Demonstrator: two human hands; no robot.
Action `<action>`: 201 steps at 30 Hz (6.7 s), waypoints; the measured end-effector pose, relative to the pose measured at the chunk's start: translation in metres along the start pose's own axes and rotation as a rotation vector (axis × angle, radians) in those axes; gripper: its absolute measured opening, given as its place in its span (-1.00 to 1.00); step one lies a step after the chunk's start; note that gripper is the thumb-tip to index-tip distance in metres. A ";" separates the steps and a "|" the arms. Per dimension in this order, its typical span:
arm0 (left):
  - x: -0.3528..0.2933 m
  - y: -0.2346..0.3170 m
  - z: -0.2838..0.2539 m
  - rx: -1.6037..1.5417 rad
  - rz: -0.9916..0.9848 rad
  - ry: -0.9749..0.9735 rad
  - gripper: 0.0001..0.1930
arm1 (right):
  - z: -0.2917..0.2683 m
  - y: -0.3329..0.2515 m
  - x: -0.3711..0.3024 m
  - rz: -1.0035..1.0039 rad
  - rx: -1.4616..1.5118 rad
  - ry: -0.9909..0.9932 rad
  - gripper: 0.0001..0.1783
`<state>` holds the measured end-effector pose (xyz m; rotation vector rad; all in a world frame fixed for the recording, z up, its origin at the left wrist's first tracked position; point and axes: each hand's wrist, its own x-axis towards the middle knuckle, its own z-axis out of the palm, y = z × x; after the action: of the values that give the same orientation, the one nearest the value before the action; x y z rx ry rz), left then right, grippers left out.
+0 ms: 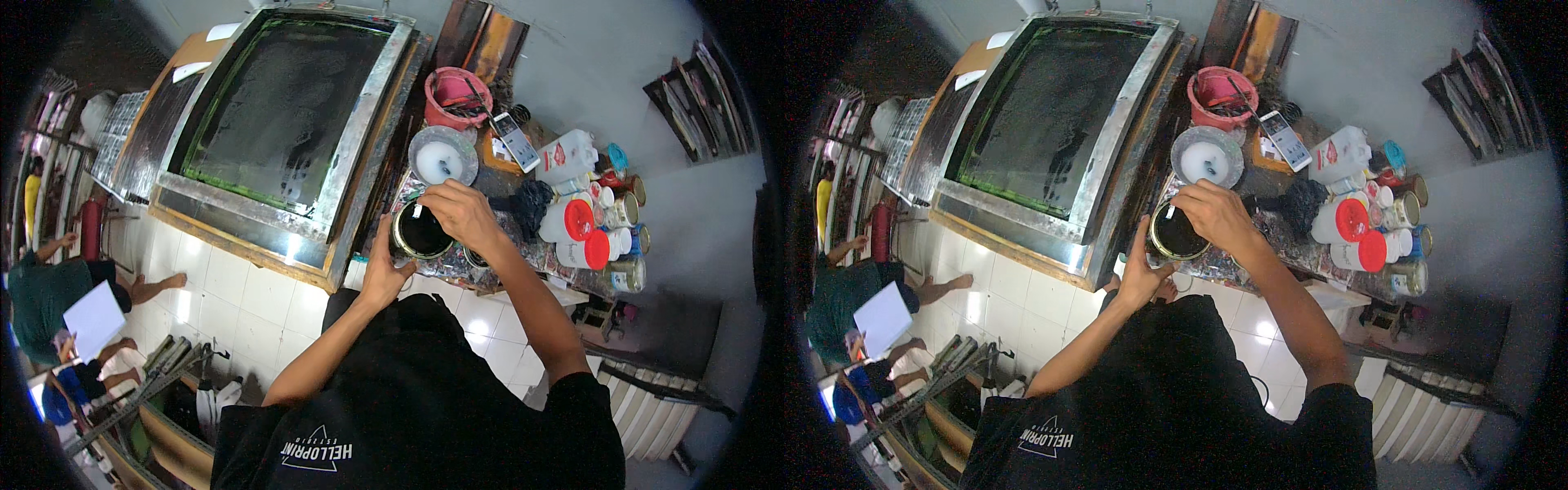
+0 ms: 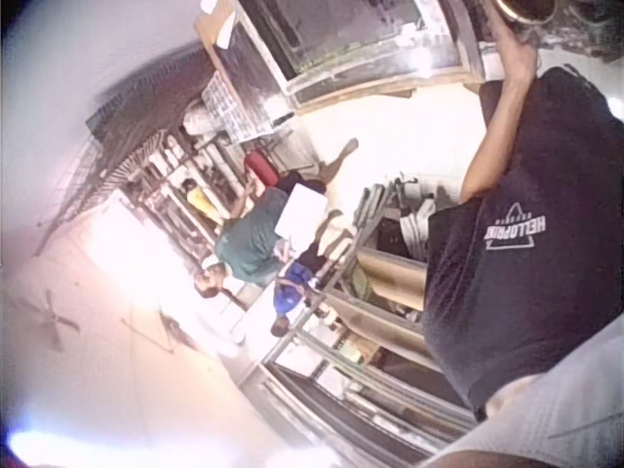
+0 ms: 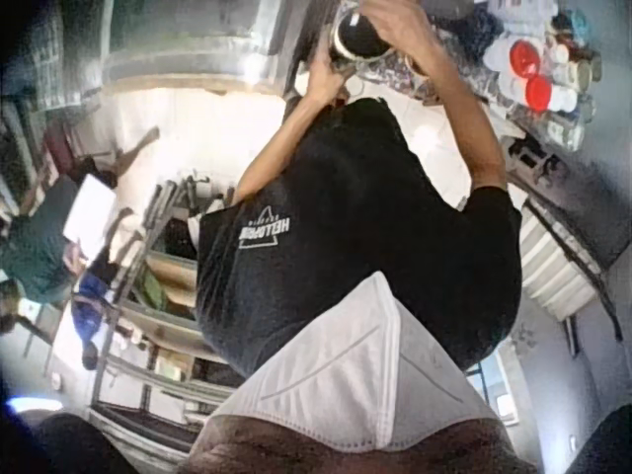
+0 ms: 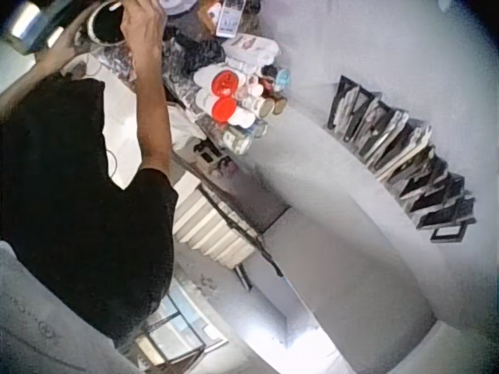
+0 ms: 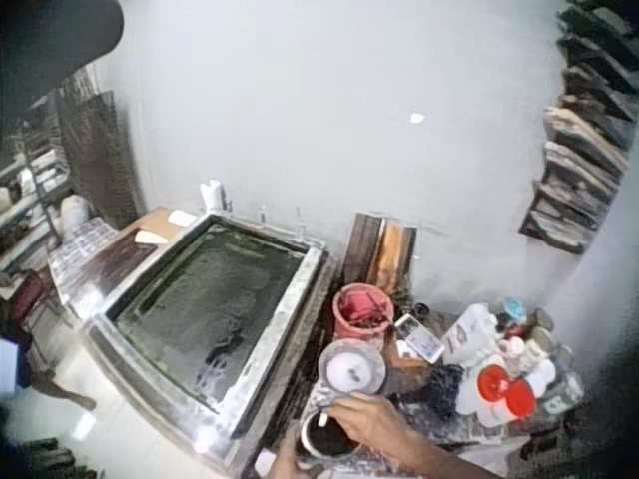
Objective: The person cleans a screen printing squeegee, applies ink, and then performs a test print on paper before walking to another station to write in a notebook.
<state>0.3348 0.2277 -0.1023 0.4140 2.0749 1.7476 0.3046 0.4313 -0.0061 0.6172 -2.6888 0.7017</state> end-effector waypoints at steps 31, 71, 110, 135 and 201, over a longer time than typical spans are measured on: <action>0.018 0.010 -0.008 0.161 0.208 -0.020 0.11 | -0.009 -0.022 -0.036 0.805 0.048 -0.026 -0.80; 0.005 0.017 -0.061 -0.751 -0.453 -0.582 -0.17 | 0.051 -0.112 -0.074 0.481 -0.288 0.204 -0.80; 0.008 0.008 -0.064 -0.684 -0.483 -0.632 -0.07 | 0.015 -0.040 -0.003 0.621 -0.216 0.161 -0.84; 0.009 0.012 -0.061 -0.630 -0.443 -0.649 -0.07 | 0.013 -0.085 -0.038 0.785 -0.251 -0.091 -0.78; 0.011 -0.001 -0.056 -0.669 -0.310 -0.602 0.05 | 0.012 -0.057 -0.002 0.902 -0.442 -0.121 -0.72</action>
<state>0.2978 0.1840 -0.0963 0.3295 1.0082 1.7214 0.3315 0.3807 0.0060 -0.7261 -3.0195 0.2066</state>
